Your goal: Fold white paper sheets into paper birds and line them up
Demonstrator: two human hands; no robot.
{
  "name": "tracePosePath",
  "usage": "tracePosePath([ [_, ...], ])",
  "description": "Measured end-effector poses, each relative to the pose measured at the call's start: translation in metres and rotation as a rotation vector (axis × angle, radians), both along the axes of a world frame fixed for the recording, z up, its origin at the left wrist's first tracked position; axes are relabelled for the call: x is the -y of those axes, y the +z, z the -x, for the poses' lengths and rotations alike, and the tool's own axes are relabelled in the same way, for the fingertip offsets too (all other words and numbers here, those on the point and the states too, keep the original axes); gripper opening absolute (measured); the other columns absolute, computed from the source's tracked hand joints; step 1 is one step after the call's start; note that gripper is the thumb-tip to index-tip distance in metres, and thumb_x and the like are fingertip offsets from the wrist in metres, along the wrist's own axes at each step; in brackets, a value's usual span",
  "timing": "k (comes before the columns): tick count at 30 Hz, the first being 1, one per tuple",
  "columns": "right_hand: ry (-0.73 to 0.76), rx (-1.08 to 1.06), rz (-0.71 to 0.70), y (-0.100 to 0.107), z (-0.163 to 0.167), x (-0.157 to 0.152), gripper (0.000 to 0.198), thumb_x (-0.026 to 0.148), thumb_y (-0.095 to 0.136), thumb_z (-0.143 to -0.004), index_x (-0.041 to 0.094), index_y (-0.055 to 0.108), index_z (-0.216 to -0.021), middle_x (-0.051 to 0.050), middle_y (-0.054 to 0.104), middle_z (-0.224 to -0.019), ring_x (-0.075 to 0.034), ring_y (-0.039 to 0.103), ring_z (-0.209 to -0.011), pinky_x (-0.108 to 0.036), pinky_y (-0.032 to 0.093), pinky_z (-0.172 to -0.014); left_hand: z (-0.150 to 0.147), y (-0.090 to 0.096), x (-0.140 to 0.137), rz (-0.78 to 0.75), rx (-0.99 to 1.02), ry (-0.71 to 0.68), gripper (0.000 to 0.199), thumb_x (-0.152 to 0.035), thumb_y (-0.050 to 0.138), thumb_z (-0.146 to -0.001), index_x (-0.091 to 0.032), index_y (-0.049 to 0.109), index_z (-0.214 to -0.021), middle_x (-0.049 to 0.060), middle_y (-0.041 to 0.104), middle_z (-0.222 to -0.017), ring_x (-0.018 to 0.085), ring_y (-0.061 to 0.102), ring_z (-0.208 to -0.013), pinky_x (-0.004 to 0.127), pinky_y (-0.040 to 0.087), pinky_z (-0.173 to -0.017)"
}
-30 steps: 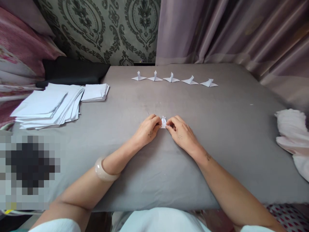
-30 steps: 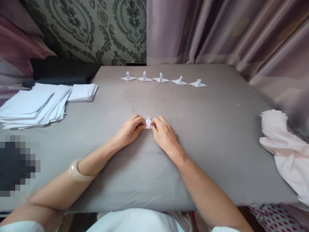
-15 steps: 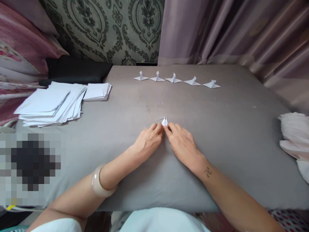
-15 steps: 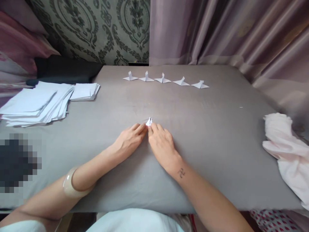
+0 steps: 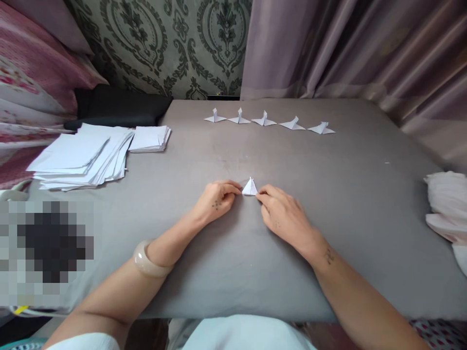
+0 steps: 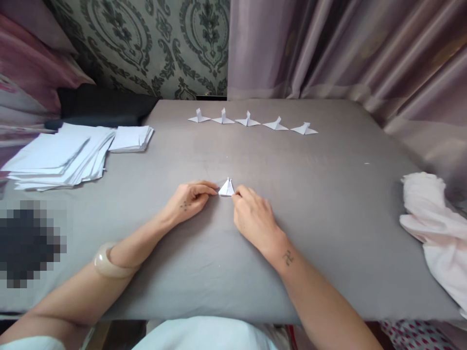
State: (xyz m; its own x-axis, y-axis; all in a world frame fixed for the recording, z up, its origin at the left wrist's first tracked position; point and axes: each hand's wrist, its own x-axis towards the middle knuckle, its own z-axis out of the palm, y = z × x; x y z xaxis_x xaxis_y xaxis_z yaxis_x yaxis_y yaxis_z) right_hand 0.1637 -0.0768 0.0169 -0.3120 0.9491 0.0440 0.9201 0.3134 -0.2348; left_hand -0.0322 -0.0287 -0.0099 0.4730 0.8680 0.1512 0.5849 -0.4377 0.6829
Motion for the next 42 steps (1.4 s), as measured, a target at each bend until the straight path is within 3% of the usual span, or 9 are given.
tracePosePath([
  [3,-0.155,-0.231,0.016,-0.006,-0.007,-0.012,0.026,0.010,0.046,-0.080,0.022,0.068,-0.084,-0.003,0.070,-0.092,-0.018,0.062,-0.078,-0.029,0.042,-0.067,0.000,-0.002,-0.004,0.127,0.090,0.145,0.027,-0.010,0.046,-0.077,-0.017,0.071,-0.088,0.003,0.071,-0.085,0.013,0.061,-0.067,0.024,0.048,-0.066],
  [5,-0.270,-0.392,0.040,-0.012,-0.010,-0.020,0.020,0.014,0.048,-0.079,0.022,0.067,-0.080,-0.002,0.070,-0.078,-0.017,0.063,-0.071,-0.029,0.044,-0.067,-0.001,-0.001,-0.005,0.159,0.105,0.202,0.024,-0.015,0.049,-0.079,-0.017,0.070,-0.091,0.002,0.069,-0.076,0.012,0.058,-0.065,0.023,0.046,-0.062],
  [8,-0.371,-0.637,0.114,-0.021,-0.012,-0.029,0.015,0.022,0.052,-0.079,0.021,0.066,-0.085,-0.001,0.071,-0.076,-0.016,0.064,-0.067,-0.028,0.046,-0.067,-0.003,0.000,-0.006,0.176,0.113,0.201,0.022,-0.025,0.051,-0.084,-0.017,0.069,-0.092,0.003,0.068,-0.077,0.013,0.057,-0.067,0.023,0.044,-0.061],
  [11,-0.364,-0.748,0.146,-0.027,-0.010,-0.031,0.019,0.031,0.054,-0.081,0.020,0.068,-0.085,-0.003,0.072,-0.079,-0.016,0.065,-0.071,-0.029,0.048,-0.069,-0.005,0.000,-0.007,0.157,0.106,0.145,0.022,-0.027,0.051,-0.086,-0.017,0.070,-0.093,0.004,0.066,-0.082,0.012,0.055,-0.067,0.023,0.043,-0.062],
  [22,-0.120,-0.628,0.165,-0.025,-0.011,-0.025,0.025,0.017,0.050,-0.078,0.025,0.073,-0.086,0.000,0.066,-0.096,-0.010,0.058,-0.070,-0.025,0.045,-0.067,-0.004,-0.001,-0.003,0.136,0.158,-0.024,0.018,-0.023,0.055,-0.085,-0.019,0.071,-0.091,0.005,0.062,-0.097,0.009,0.054,-0.068,0.022,0.044,-0.065],
  [32,-0.041,-0.431,0.125,-0.014,-0.007,-0.016,0.018,0.019,0.053,-0.080,0.026,0.069,-0.082,-0.001,0.064,-0.102,-0.011,0.059,-0.071,-0.026,0.044,-0.068,-0.003,0.003,0.001,0.104,0.108,-0.081,0.016,-0.014,0.052,-0.078,-0.017,0.067,-0.085,0.005,0.060,-0.098,0.010,0.055,-0.072,0.024,0.046,-0.068],
  [37,-0.161,-0.451,0.099,-0.014,-0.006,-0.018,0.005,0.027,0.057,-0.078,0.023,0.057,-0.082,0.001,0.063,-0.077,-0.013,0.057,-0.066,-0.027,0.040,-0.063,-0.004,0.001,0.001,0.047,0.041,-0.086,0.013,-0.023,0.057,-0.083,-0.017,0.069,-0.084,0.006,0.060,-0.097,0.011,0.055,-0.073,0.023,0.045,-0.066],
  [39,-0.234,-0.462,0.116,-0.013,-0.005,-0.019,0.016,0.032,0.060,-0.076,0.024,0.051,-0.086,0.004,0.060,-0.067,-0.014,0.055,-0.062,-0.026,0.039,-0.060,-0.004,-0.001,0.000,0.021,0.025,-0.100,0.012,-0.023,0.057,-0.084,-0.018,0.068,-0.084,0.006,0.061,-0.097,0.012,0.056,-0.076,0.023,0.044,-0.066],
  [42,-0.217,-0.455,0.134,-0.010,-0.004,-0.017,0.020,0.034,0.061,-0.075,0.024,0.049,-0.088,0.005,0.058,-0.068,-0.013,0.054,-0.061,-0.026,0.037,-0.059,-0.004,-0.005,-0.001,-0.002,0.009,-0.104,0.011,-0.023,0.058,-0.084,-0.017,0.067,-0.084,0.006,0.061,-0.095,0.013,0.056,-0.076,0.023,0.044,-0.066],
])
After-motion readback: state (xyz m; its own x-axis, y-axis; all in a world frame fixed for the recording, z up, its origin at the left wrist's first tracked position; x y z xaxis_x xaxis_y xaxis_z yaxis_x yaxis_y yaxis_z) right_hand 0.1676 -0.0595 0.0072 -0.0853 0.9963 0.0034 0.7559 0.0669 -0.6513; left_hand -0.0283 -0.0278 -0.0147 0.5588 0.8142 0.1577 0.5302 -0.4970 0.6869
